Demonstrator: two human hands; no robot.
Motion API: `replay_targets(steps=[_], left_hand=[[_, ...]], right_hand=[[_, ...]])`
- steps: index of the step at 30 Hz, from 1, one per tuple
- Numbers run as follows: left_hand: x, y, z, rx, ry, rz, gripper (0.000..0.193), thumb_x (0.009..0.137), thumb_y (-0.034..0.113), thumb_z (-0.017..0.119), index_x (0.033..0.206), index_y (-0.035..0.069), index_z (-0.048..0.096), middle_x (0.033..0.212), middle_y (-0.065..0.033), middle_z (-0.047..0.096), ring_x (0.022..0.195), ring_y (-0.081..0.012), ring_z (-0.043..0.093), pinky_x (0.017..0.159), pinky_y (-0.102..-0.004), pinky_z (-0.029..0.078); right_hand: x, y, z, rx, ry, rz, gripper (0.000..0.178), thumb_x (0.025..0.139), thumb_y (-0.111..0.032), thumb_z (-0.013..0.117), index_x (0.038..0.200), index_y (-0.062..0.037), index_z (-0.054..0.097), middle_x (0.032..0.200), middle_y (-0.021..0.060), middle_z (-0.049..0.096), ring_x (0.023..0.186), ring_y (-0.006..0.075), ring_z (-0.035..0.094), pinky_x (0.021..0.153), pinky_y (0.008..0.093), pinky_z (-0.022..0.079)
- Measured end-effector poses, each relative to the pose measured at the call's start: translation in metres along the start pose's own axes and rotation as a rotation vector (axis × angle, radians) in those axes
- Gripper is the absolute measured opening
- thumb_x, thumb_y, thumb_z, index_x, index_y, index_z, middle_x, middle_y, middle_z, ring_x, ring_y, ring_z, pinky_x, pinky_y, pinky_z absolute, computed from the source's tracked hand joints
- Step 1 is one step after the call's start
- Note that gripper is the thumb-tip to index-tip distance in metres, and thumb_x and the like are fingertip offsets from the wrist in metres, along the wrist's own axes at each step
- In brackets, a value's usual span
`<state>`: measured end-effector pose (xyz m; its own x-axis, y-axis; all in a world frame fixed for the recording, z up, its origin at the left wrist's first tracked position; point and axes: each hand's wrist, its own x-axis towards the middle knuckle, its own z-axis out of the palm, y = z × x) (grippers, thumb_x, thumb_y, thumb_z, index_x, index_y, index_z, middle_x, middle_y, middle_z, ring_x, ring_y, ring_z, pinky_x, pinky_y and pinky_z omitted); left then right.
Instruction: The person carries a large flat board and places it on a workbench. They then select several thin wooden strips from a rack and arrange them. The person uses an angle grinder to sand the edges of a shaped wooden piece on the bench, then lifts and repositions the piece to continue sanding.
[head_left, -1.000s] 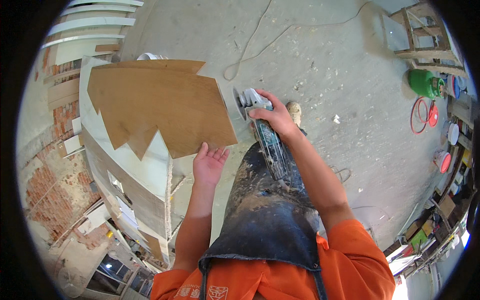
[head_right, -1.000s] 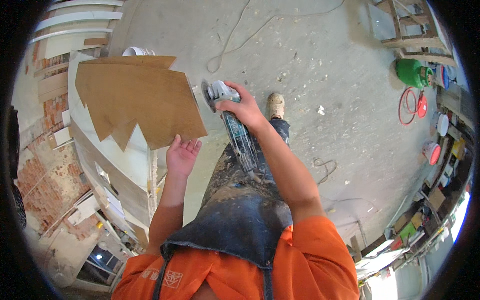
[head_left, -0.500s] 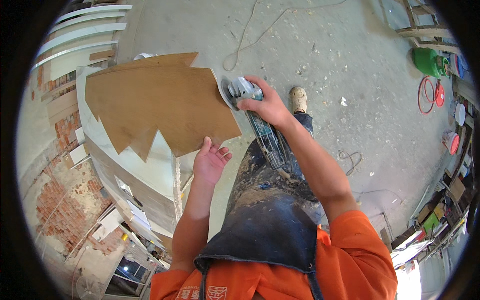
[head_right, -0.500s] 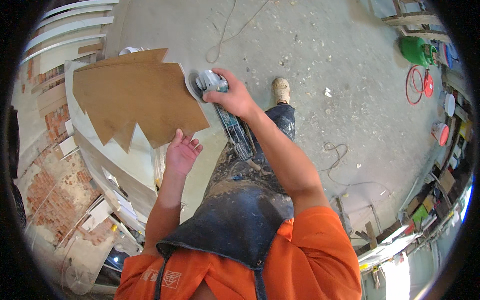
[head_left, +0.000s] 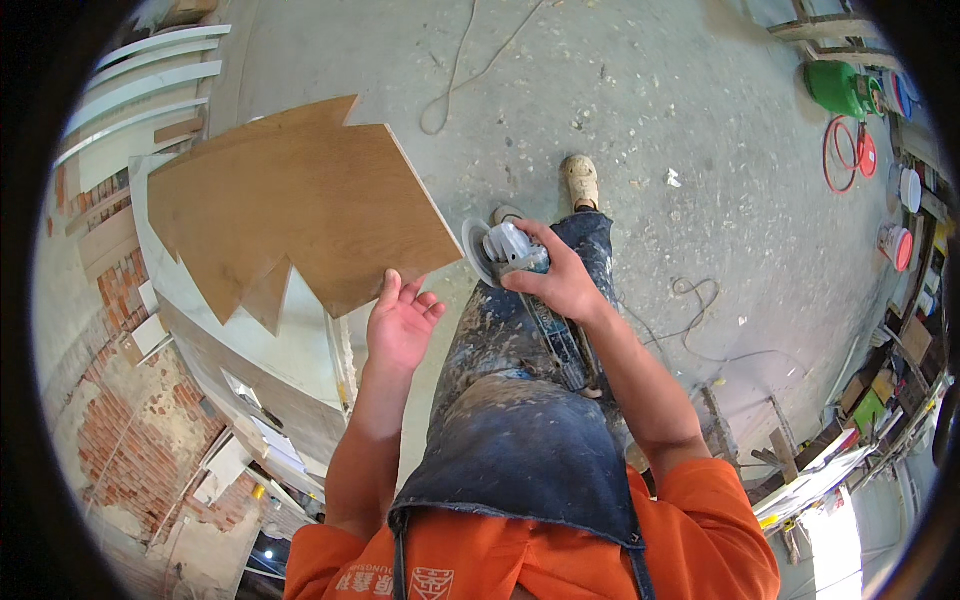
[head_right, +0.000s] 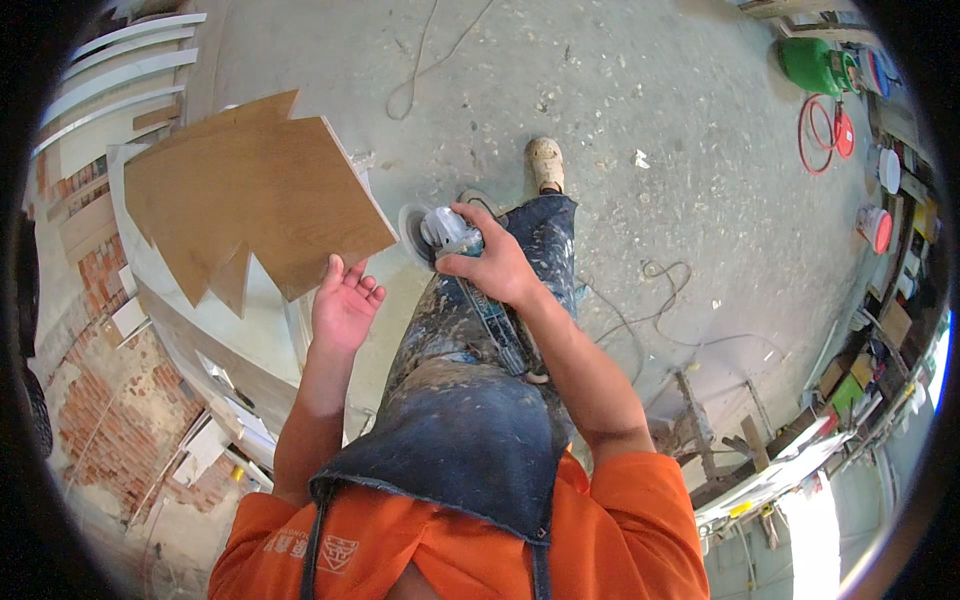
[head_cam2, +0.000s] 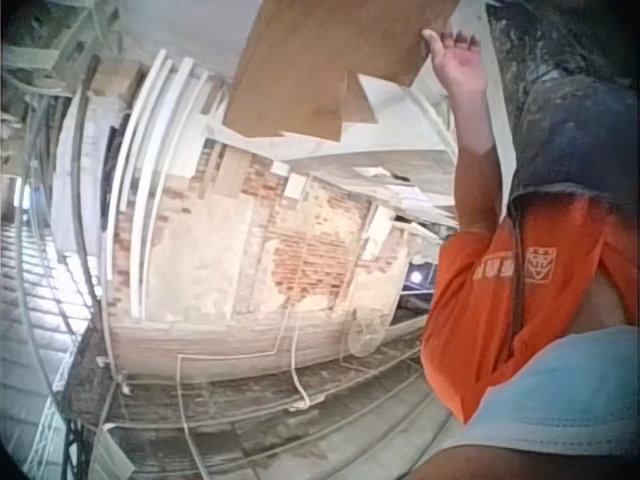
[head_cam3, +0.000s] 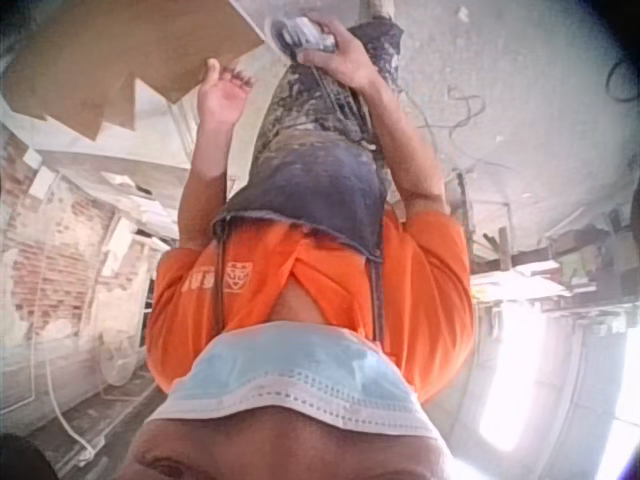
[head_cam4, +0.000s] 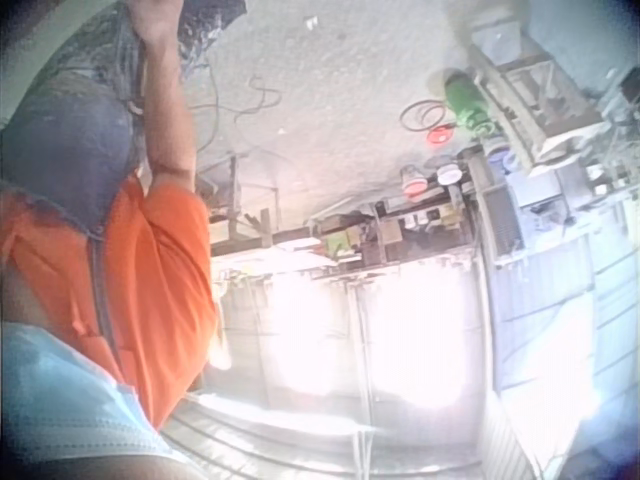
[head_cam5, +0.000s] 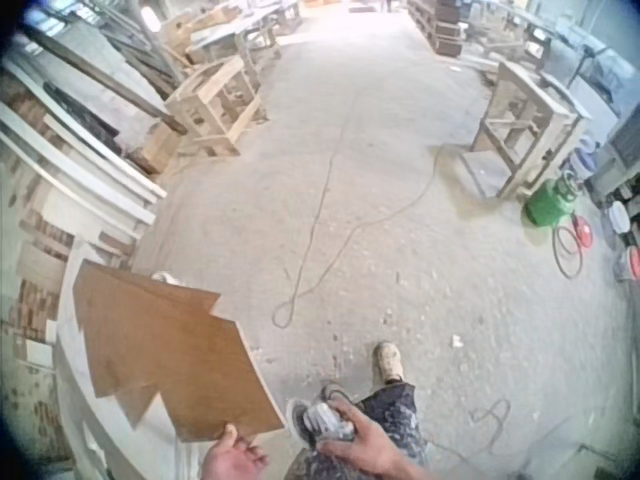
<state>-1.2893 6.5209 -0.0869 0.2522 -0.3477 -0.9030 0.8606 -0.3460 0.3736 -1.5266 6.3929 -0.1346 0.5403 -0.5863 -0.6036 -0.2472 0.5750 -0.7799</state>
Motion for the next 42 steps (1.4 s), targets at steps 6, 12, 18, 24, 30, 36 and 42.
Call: replay_targets(steps=[6, 12, 18, 24, 30, 36, 42], left_hand=[[0.007, -0.003, -0.003, -0.089, -0.02, -0.052, 0.03, 0.101, 0.043, 0.061, 0.103, 0.013, 0.064, 0.098, -0.0028, 0.07, 0.088, -0.0209, 0.064, 0.081, -0.0415, 0.053], [0.0, -0.006, 0.009, -0.15, 0.072, -0.029, 0.032, 0.099, 0.044, 0.064, 0.104, 0.012, 0.066, 0.096, -0.0047, 0.07, 0.093, -0.0239, 0.064, 0.084, -0.0452, 0.052], [-0.021, 0.006, 0.058, -0.037, 0.586, -0.044, 0.056, 0.091, 0.044, 0.075, 0.131, 0.01, 0.055, 0.125, -0.011, 0.06, 0.108, -0.0272, 0.06, 0.087, -0.0432, 0.051], [-0.024, 0.04, 0.115, 1.194, 0.879, 0.541, 0.102, 0.077, 0.032, 0.087, 0.156, 0.005, 0.029, 0.157, -0.0181, 0.034, 0.138, -0.0343, 0.041, 0.111, -0.0465, 0.038], [0.002, 0.063, 0.172, 1.359, 0.645, 0.436, 0.102, 0.075, 0.022, 0.085, 0.158, 0.004, 0.029, 0.164, -0.0227, 0.025, 0.15, -0.0383, 0.029, 0.121, -0.0462, 0.028], [0.004, 0.061, 0.175, 1.463, 0.675, 0.416, 0.097, 0.077, 0.019, 0.082, 0.158, 0.006, 0.03, 0.164, -0.0249, 0.025, 0.148, -0.0426, 0.03, 0.12, -0.0481, 0.029], [0.005, 0.062, 0.173, 1.468, 0.662, 0.445, 0.096, 0.078, 0.02, 0.082, 0.158, 0.006, 0.03, 0.164, -0.0244, 0.024, 0.147, -0.0442, 0.029, 0.119, -0.0494, 0.028]], right_hand=[[0.029, -0.025, -0.035, 0.418, -0.113, 0.3, 0.076, 0.08, -0.017, 0.079, 0.147, -0.0074, 0.046, 0.111, 0.0139, 0.066, 0.079, 0.0207, 0.068, 0.072, 0.0337, 0.057], [0.094, -0.091, -0.065, 0.437, -0.346, 0.366, 0.073, 0.083, -0.022, 0.078, 0.147, -0.0078, 0.045, 0.102, 0.012, 0.064, 0.068, 0.022, 0.068, 0.06, 0.0346, 0.058], [0.173, -0.119, -0.062, 0.359, -0.625, 0.524, 0.081, 0.08, -0.025, 0.079, 0.15, -0.0103, 0.042, 0.104, 0.0137, 0.065, 0.07, 0.0217, 0.069, 0.062, 0.0339, 0.06], [0.212, -0.141, -0.059, 0.28, -0.795, 0.672, 0.075, 0.077, -0.024, 0.081, 0.144, -0.0099, 0.051, 0.105, 0.0117, 0.067, 0.07, 0.0194, 0.068, 0.063, 0.0315, 0.059], [0.227, -0.148, -0.057, 0.258, -0.899, 0.761, 0.076, 0.075, -0.023, 0.079, 0.144, -0.0104, 0.051, 0.098, 0.0106, 0.068, 0.072, 0.0179, 0.068, 0.064, 0.0317, 0.058], [0.233, -0.152, -0.054, 0.249, -0.911, 0.798, 0.074, 0.077, -0.021, 0.08, 0.144, -0.0099, 0.051, 0.098, 0.0101, 0.068, 0.07, 0.0169, 0.067, 0.06, 0.0324, 0.057], [0.23, -0.141, -0.057, 0.296, -0.944, 0.769, 0.077, 0.081, -0.011, 0.079, 0.149, -0.008, 0.044, 0.103, 0.0099, 0.067, 0.075, 0.0175, 0.069, 0.065, 0.0325, 0.058]])
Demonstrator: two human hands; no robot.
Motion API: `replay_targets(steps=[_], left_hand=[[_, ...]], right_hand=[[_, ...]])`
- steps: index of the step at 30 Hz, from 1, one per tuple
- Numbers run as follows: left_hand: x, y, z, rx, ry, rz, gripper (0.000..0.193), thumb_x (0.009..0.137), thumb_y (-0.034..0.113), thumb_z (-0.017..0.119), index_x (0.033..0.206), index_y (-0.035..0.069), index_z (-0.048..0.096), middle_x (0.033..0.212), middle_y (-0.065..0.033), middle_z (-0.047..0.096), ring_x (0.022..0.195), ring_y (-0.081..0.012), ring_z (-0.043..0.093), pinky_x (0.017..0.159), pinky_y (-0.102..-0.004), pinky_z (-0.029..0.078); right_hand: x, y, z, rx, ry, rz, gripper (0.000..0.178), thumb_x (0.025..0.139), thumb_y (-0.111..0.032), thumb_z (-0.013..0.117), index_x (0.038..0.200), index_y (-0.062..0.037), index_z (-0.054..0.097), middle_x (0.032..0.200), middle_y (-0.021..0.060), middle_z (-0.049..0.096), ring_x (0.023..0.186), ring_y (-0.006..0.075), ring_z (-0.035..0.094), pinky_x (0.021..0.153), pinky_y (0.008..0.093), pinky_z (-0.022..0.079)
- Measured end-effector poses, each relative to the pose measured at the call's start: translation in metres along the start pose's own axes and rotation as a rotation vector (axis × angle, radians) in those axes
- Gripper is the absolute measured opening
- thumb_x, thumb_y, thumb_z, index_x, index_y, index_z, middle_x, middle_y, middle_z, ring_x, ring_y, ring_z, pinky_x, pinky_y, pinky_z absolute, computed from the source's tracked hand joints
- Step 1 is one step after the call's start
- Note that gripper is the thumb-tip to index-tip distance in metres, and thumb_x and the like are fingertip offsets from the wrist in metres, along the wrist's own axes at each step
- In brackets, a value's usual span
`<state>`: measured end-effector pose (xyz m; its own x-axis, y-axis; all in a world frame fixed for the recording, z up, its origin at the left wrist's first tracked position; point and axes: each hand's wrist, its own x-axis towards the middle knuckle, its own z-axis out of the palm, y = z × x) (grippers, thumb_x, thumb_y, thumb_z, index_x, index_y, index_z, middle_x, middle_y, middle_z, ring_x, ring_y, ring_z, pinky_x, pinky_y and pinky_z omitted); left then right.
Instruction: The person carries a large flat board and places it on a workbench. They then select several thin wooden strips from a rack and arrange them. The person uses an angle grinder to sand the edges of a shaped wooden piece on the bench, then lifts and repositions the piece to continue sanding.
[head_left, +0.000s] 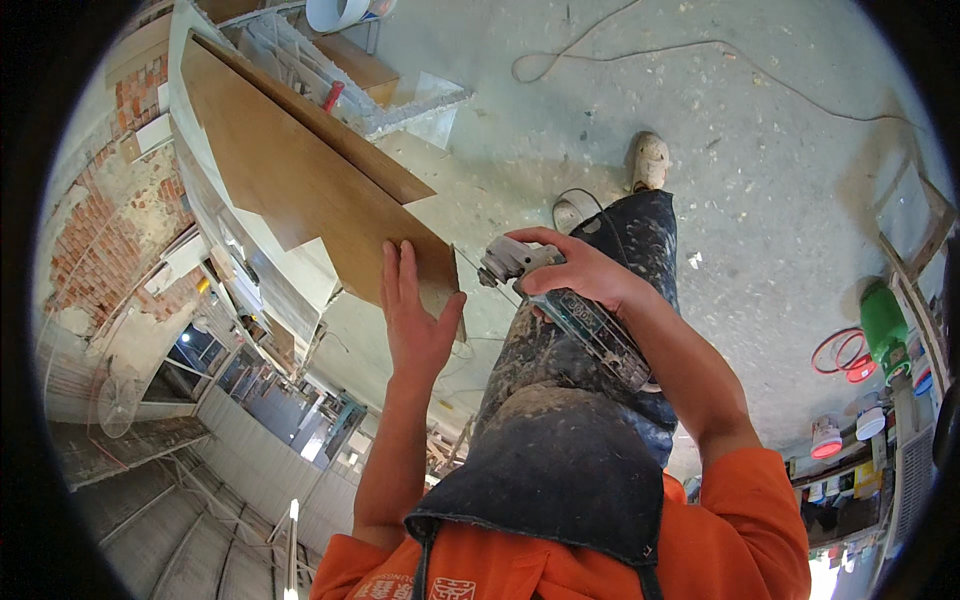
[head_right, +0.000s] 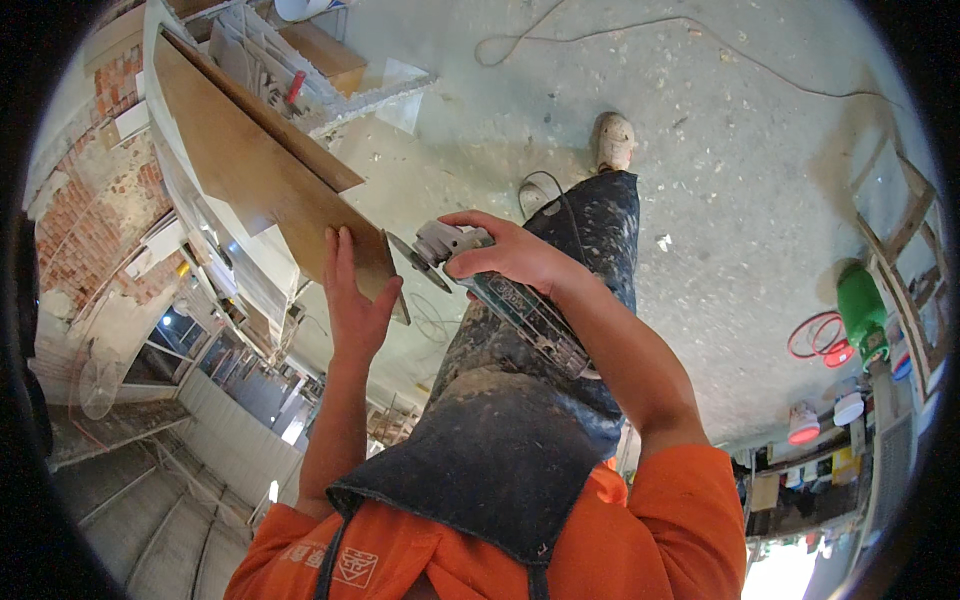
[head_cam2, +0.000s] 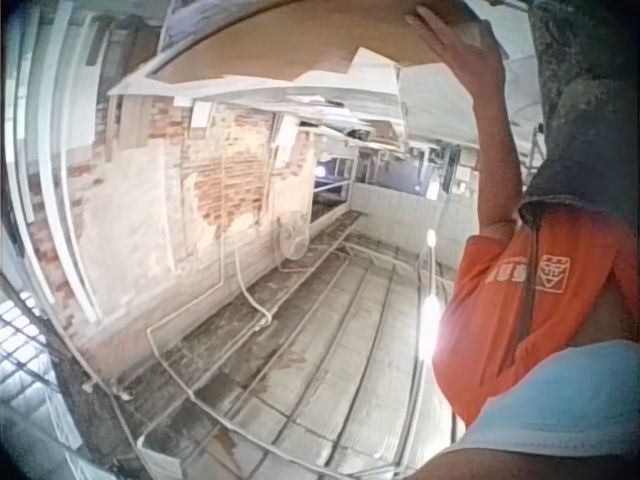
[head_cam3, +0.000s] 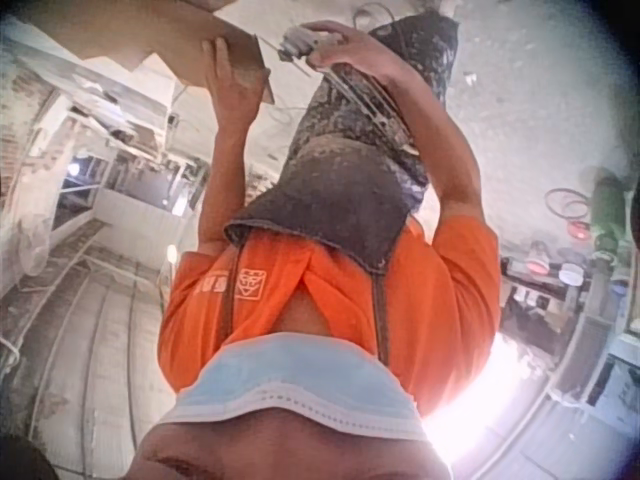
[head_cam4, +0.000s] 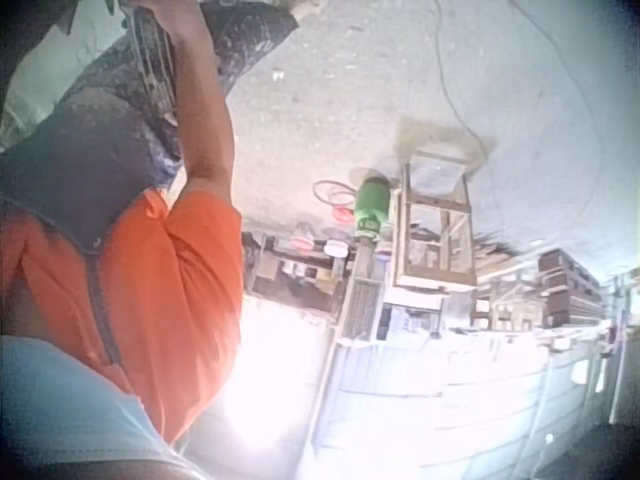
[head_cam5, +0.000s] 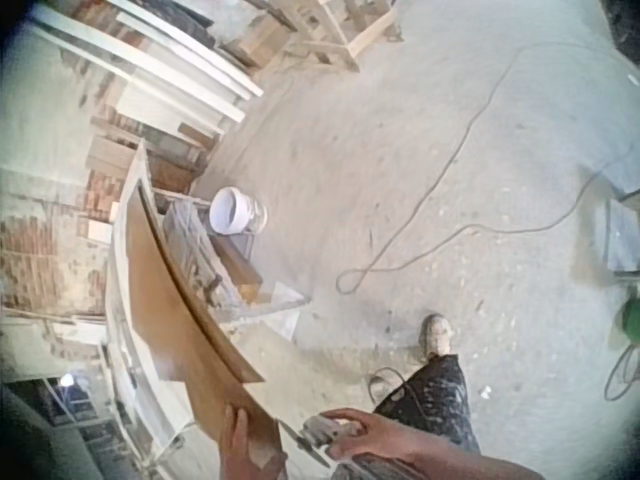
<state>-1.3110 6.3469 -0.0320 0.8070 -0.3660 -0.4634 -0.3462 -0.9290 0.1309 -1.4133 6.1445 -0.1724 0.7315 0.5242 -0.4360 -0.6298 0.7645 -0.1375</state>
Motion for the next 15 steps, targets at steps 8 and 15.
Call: replay_targets(steps=[8, 15], left_hand=[[-0.001, -0.001, 0.001, 0.011, -0.001, 0.002, 0.096, 0.078, 0.019, 0.082, 0.158, 0.006, 0.031, 0.164, -0.0239, 0.025, 0.147, -0.044, 0.03, 0.12, -0.0492, 0.028], [-0.003, 0.004, -0.001, 0.019, -0.011, -0.025, 0.095, 0.077, 0.018, 0.081, 0.158, 0.006, 0.031, 0.164, -0.0236, 0.024, 0.147, -0.0442, 0.029, 0.12, -0.049, 0.028]], right_hand=[[0.002, 0.002, 0.0, -0.023, 0.001, -0.026, 0.074, 0.08, -0.017, 0.081, 0.146, -0.0086, 0.049, 0.102, 0.0096, 0.068, 0.077, 0.0158, 0.067, 0.067, 0.0314, 0.058], [0.005, -0.012, 0.004, -0.037, -0.011, 0.002, 0.072, 0.079, -0.019, 0.081, 0.144, -0.0087, 0.052, 0.101, 0.01, 0.069, 0.077, 0.0163, 0.067, 0.068, 0.0316, 0.057]])
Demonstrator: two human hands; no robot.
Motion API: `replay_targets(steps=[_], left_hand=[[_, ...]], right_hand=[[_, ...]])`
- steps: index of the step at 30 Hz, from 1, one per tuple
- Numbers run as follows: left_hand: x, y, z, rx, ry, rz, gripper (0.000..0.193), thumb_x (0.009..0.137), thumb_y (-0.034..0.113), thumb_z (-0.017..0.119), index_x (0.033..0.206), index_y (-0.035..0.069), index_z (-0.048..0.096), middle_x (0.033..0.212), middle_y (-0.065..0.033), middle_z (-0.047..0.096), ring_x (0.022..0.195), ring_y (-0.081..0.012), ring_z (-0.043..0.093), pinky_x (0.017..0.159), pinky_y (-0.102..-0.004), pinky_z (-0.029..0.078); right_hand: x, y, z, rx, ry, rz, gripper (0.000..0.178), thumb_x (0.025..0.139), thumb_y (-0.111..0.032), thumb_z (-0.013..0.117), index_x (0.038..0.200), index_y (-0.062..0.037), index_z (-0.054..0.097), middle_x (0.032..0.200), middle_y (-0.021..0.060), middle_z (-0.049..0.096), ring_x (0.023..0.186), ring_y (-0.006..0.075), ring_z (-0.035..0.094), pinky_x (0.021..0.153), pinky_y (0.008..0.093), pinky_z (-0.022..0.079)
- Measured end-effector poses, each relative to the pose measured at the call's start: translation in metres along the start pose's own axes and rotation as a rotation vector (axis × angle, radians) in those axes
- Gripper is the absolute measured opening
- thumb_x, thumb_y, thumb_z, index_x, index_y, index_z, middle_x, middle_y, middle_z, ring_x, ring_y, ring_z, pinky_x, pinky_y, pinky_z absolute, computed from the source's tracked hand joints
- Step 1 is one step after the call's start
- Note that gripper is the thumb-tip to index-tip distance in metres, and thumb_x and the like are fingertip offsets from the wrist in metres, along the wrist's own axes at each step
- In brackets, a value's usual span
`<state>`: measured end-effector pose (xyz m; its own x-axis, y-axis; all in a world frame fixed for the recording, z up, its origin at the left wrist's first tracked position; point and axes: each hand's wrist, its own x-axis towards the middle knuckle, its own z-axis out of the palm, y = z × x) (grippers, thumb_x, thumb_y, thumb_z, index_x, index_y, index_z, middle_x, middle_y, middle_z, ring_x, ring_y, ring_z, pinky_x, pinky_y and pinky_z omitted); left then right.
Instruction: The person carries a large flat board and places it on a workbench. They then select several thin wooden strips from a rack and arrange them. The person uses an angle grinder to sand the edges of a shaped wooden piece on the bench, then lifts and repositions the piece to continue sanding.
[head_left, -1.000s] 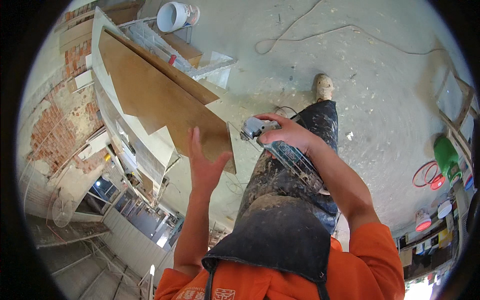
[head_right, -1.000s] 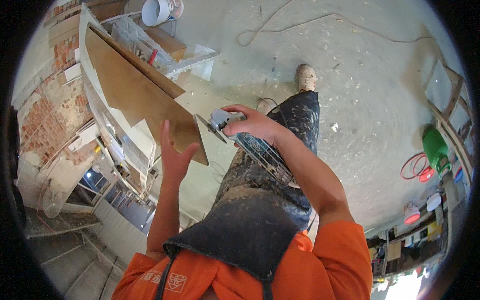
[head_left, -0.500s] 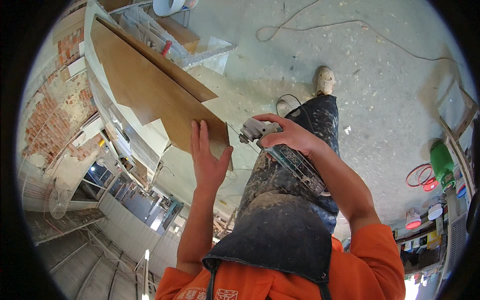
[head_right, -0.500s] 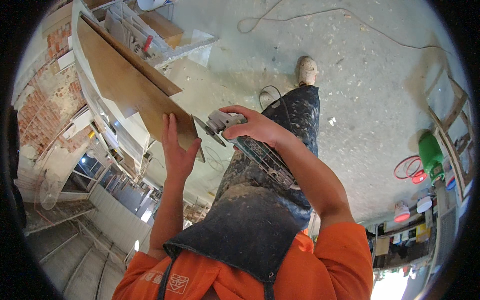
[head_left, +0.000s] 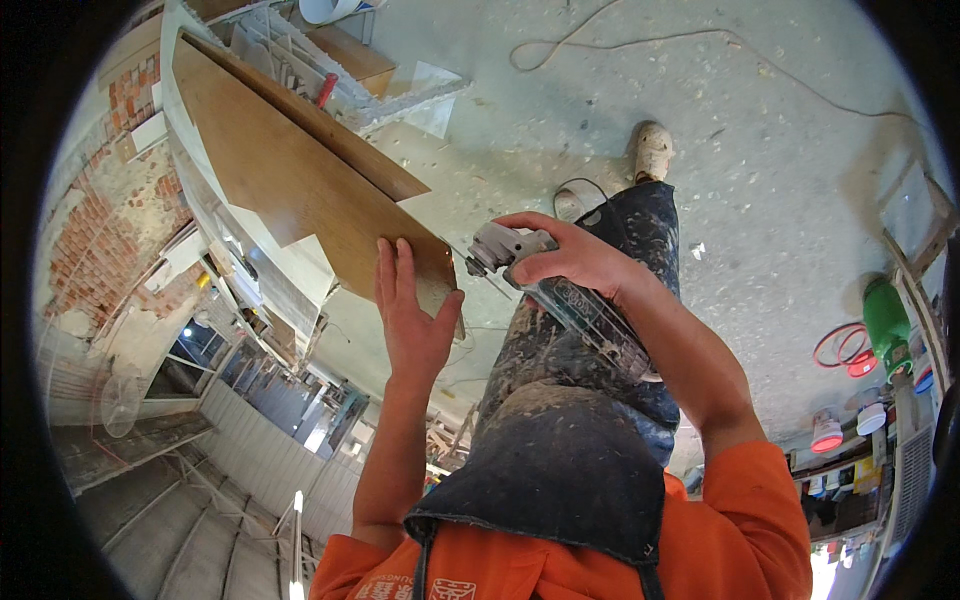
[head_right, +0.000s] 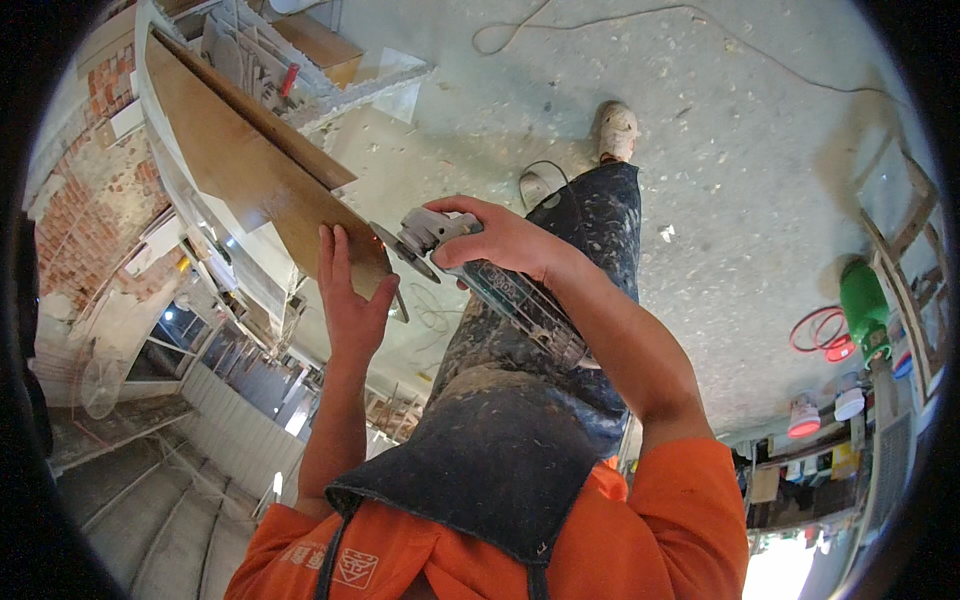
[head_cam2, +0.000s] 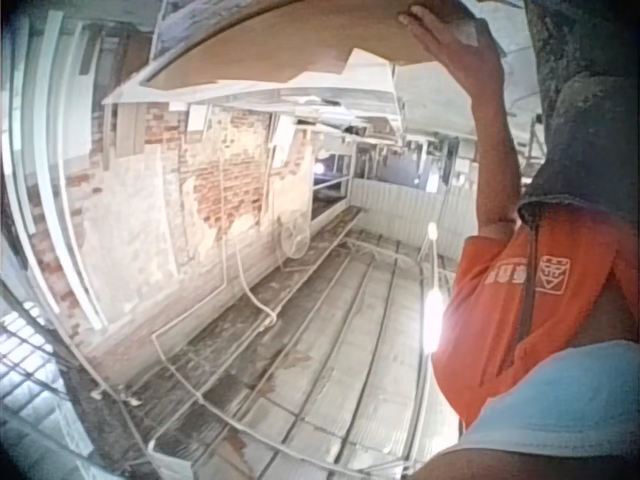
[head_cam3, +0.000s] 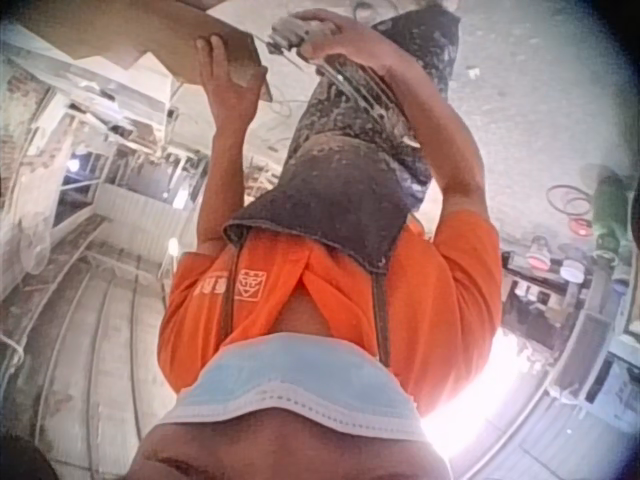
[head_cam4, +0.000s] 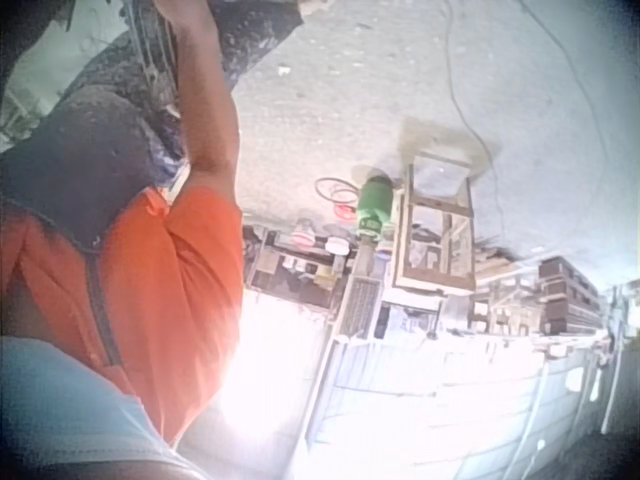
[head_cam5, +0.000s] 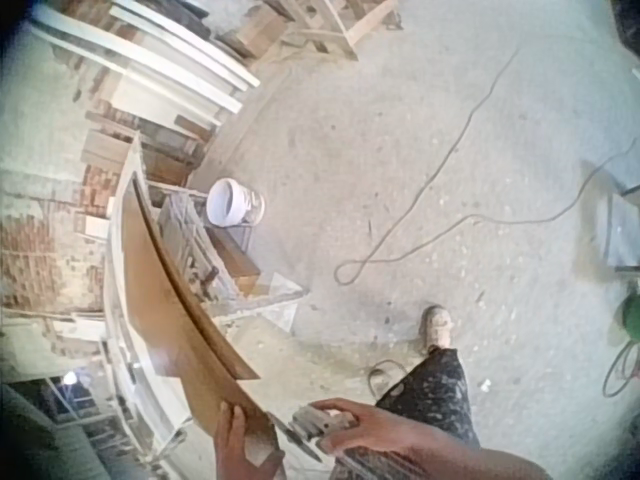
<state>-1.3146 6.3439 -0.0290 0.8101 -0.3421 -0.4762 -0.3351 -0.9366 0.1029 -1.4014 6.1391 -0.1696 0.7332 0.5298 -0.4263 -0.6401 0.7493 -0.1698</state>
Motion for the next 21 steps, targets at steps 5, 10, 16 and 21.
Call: replay_targets(steps=[5, 10, 16, 21], left_hand=[[-0.002, -0.002, 0.0, 0.006, -0.009, 0.001, 0.095, 0.078, 0.017, 0.08, 0.158, 0.005, 0.03, 0.165, -0.0237, 0.023, 0.148, -0.0447, 0.027, 0.121, -0.0495, 0.026], [-0.003, 0.003, -0.002, 0.003, -0.031, -0.028, 0.095, 0.078, 0.017, 0.08, 0.158, 0.004, 0.03, 0.165, -0.0239, 0.022, 0.149, -0.0444, 0.025, 0.121, -0.0499, 0.025], [-0.002, 0.002, -0.001, 0.038, -0.015, -0.011, 0.098, 0.078, 0.019, 0.083, 0.159, 0.007, 0.03, 0.166, -0.0209, 0.023, 0.151, -0.0382, 0.027, 0.122, -0.047, 0.026], [-0.002, 0.006, -0.002, 0.025, -0.029, -0.024, 0.097, 0.078, 0.018, 0.082, 0.159, 0.005, 0.029, 0.166, -0.0226, 0.022, 0.15, -0.0413, 0.026, 0.121, -0.0487, 0.025]], right_hand=[[0.008, 0.002, -0.004, -0.038, -0.03, 0.01, 0.075, 0.081, -0.017, 0.08, 0.148, -0.0103, 0.047, 0.103, 0.0108, 0.069, 0.078, 0.0167, 0.068, 0.069, 0.0307, 0.057], [0.023, 0.01, -0.011, -0.1, -0.028, -0.038, 0.074, 0.079, -0.02, 0.081, 0.145, -0.0084, 0.05, 0.103, 0.0102, 0.069, 0.08, 0.0157, 0.066, 0.07, 0.0302, 0.055], [0.028, -0.003, -0.007, -0.07, -0.021, 0.015, 0.072, 0.078, -0.02, 0.081, 0.143, -0.0064, 0.052, 0.1, 0.0108, 0.07, 0.075, 0.0163, 0.066, 0.066, 0.0307, 0.054], [0.042, -0.001, -0.008, -0.075, -0.055, -0.004, 0.074, 0.08, -0.021, 0.079, 0.146, -0.0094, 0.049, 0.098, 0.0098, 0.069, 0.074, 0.016, 0.067, 0.064, 0.03, 0.055]])
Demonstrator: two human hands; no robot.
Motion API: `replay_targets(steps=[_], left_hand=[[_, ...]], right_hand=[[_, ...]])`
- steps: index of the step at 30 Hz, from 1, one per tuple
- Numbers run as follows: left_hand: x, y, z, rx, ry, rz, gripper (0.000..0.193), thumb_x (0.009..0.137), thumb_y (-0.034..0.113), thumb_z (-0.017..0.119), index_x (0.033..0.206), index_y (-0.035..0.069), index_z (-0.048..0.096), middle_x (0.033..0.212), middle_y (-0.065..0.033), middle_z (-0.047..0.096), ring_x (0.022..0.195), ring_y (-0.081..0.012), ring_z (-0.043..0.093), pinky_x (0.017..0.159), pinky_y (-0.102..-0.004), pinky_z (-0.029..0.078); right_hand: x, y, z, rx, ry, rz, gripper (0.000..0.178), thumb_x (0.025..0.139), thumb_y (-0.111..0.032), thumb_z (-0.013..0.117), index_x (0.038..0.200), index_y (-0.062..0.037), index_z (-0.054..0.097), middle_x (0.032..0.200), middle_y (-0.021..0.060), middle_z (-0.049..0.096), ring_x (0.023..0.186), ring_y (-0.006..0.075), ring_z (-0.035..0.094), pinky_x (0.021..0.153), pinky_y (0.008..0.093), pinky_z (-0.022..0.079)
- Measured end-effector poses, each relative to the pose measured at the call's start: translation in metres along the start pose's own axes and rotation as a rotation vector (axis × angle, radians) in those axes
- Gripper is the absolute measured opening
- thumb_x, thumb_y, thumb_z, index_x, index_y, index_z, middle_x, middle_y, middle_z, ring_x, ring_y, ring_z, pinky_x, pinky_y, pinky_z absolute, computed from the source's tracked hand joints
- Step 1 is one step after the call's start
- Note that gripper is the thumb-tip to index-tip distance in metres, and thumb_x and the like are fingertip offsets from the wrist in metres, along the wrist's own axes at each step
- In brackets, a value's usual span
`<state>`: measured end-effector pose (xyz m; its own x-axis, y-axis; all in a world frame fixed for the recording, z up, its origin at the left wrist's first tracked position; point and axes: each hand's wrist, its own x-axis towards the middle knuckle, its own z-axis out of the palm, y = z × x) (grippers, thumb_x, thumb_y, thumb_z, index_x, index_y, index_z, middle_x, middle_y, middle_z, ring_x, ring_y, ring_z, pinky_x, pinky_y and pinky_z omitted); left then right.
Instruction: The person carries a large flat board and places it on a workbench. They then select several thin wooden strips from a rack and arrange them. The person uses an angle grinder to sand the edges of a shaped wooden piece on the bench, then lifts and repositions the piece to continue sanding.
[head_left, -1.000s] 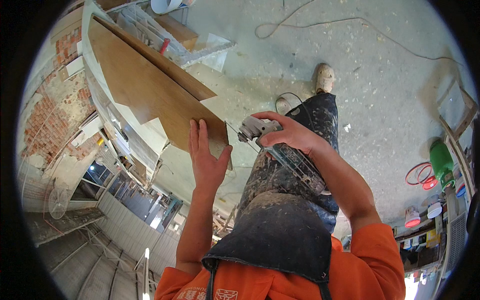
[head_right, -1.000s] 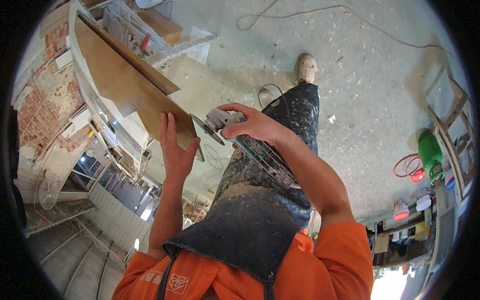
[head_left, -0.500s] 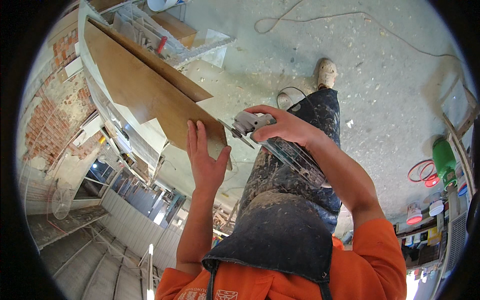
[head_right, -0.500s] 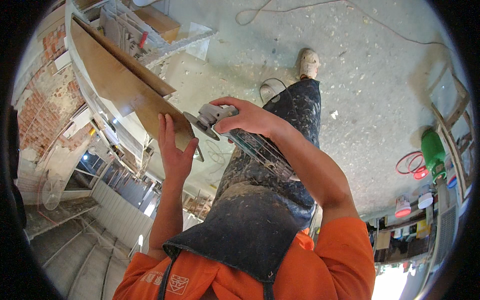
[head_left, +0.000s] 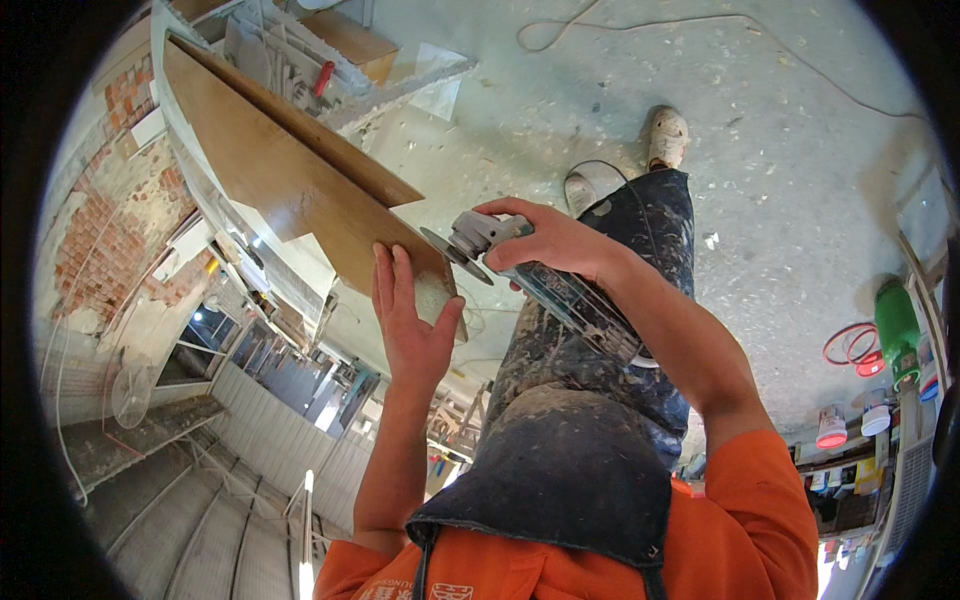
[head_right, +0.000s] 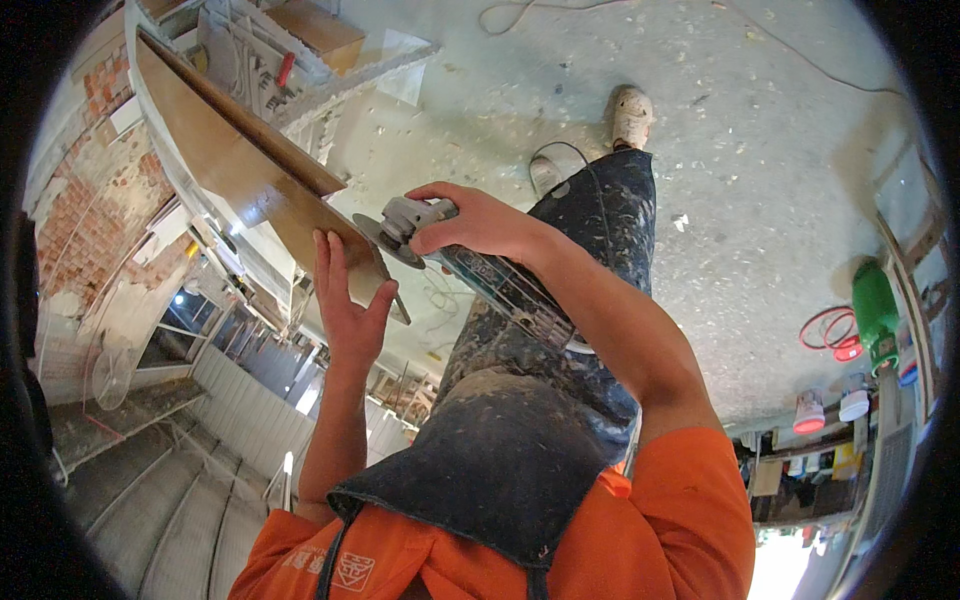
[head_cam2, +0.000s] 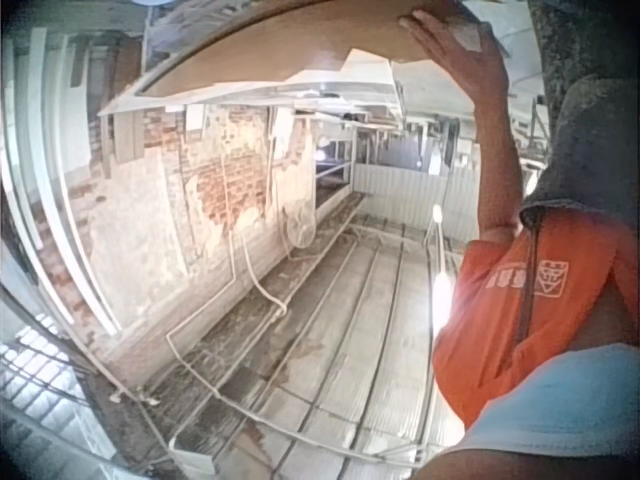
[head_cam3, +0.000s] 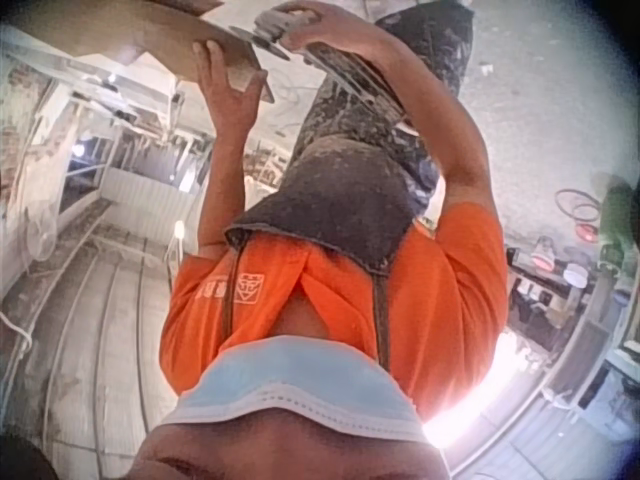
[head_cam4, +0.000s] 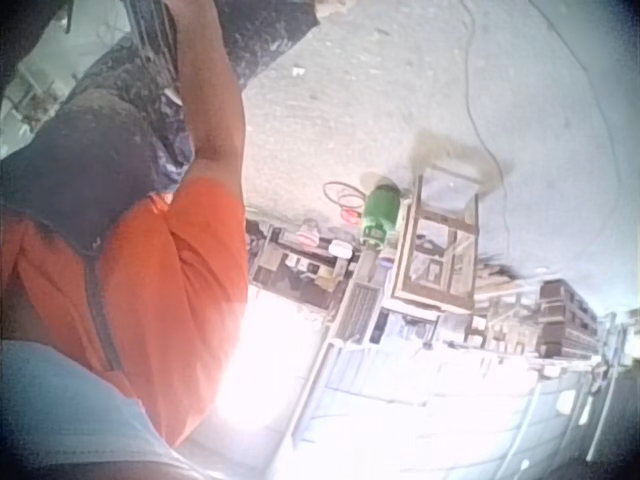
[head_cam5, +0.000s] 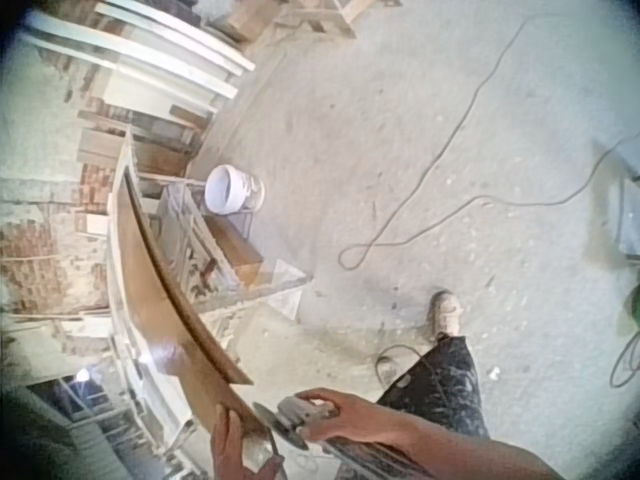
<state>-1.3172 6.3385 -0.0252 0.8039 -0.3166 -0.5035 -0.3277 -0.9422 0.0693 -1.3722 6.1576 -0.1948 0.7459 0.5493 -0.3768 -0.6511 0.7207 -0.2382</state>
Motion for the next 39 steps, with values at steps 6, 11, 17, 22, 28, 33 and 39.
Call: replay_targets(steps=[6, 11, 17, 22, 28, 33, 39], left_hand=[[0.0, -0.002, -0.001, 0.007, -0.002, 0.028, 0.097, 0.078, 0.017, 0.082, 0.158, 0.003, 0.03, 0.165, -0.0241, 0.022, 0.15, -0.0424, 0.026, 0.121, -0.0489, 0.025], [-0.001, -0.004, -0.004, 0.003, -0.002, 0.018, 0.097, 0.078, 0.017, 0.082, 0.158, 0.004, 0.03, 0.165, -0.0236, 0.023, 0.15, -0.0414, 0.027, 0.121, -0.0485, 0.025], [-0.002, -0.007, -0.004, 0.023, 0.012, 0.028, 0.099, 0.077, 0.017, 0.084, 0.159, 0.006, 0.029, 0.166, -0.021, 0.025, 0.151, -0.0385, 0.028, 0.121, -0.0477, 0.026], [-0.001, -0.003, -0.007, 0.0, -0.012, -0.002, 0.097, 0.077, 0.017, 0.082, 0.159, 0.005, 0.03, 0.166, -0.0233, 0.022, 0.15, -0.0423, 0.026, 0.121, -0.0481, 0.026], [-0.004, -0.008, -0.005, 0.011, 0.013, 0.012, 0.1, 0.076, 0.015, 0.084, 0.159, 0.007, 0.03, 0.166, -0.0206, 0.024, 0.151, -0.0378, 0.028, 0.121, -0.0464, 0.026], [-0.004, -0.008, -0.004, -0.007, 0.003, 0.015, 0.097, 0.077, 0.018, 0.082, 0.158, 0.005, 0.031, 0.166, -0.0222, 0.022, 0.149, -0.0417, 0.026, 0.121, -0.0479, 0.026], [-0.005, -0.008, -0.008, 0.011, -0.004, 0.006, 0.097, 0.076, 0.017, 0.083, 0.158, 0.004, 0.031, 0.166, -0.0223, 0.022, 0.149, -0.0417, 0.026, 0.121, -0.0475, 0.027]], right_hand=[[0.015, -0.004, 0.003, -0.069, 0.04, -0.02, 0.075, 0.079, -0.022, 0.081, 0.146, -0.0091, 0.05, 0.099, 0.0102, 0.068, 0.072, 0.016, 0.066, 0.064, 0.0304, 0.055], [0.008, -0.011, -0.001, 0.023, 0.036, 0.047, 0.074, 0.079, -0.021, 0.081, 0.145, -0.0105, 0.051, 0.1, 0.0103, 0.068, 0.073, 0.0158, 0.067, 0.064, 0.0299, 0.056], [-0.006, -0.012, 0.001, -0.003, -0.006, 0.046, 0.074, 0.078, -0.021, 0.081, 0.145, -0.011, 0.052, 0.106, 0.011, 0.068, 0.081, 0.0157, 0.067, 0.071, 0.0302, 0.056], [-0.011, -0.006, 0.0, -0.108, 0.004, 0.036, 0.075, 0.078, -0.021, 0.082, 0.146, -0.0107, 0.051, 0.116, 0.0094, 0.066, 0.101, 0.0167, 0.063, 0.09, 0.0311, 0.052], [-0.025, -0.001, -0.002, -0.181, 0.034, -0.023, 0.076, 0.076, -0.029, 0.084, 0.142, -0.0072, 0.054, 0.12, 0.0123, 0.066, 0.109, 0.0206, 0.06, 0.099, 0.0327, 0.045], [-0.019, -0.006, -0.001, -0.149, 0.019, -0.026, 0.074, 0.079, -0.021, 0.082, 0.145, -0.0086, 0.051, 0.121, 0.0096, 0.065, 0.106, 0.0173, 0.061, 0.095, 0.0315, 0.048], [-0.022, -0.006, 0.008, -0.083, -0.01, 0.007, 0.074, 0.081, -0.016, 0.082, 0.147, -0.0094, 0.05, 0.12, 0.0074, 0.064, 0.103, 0.0147, 0.061, 0.094, 0.0303, 0.05]])
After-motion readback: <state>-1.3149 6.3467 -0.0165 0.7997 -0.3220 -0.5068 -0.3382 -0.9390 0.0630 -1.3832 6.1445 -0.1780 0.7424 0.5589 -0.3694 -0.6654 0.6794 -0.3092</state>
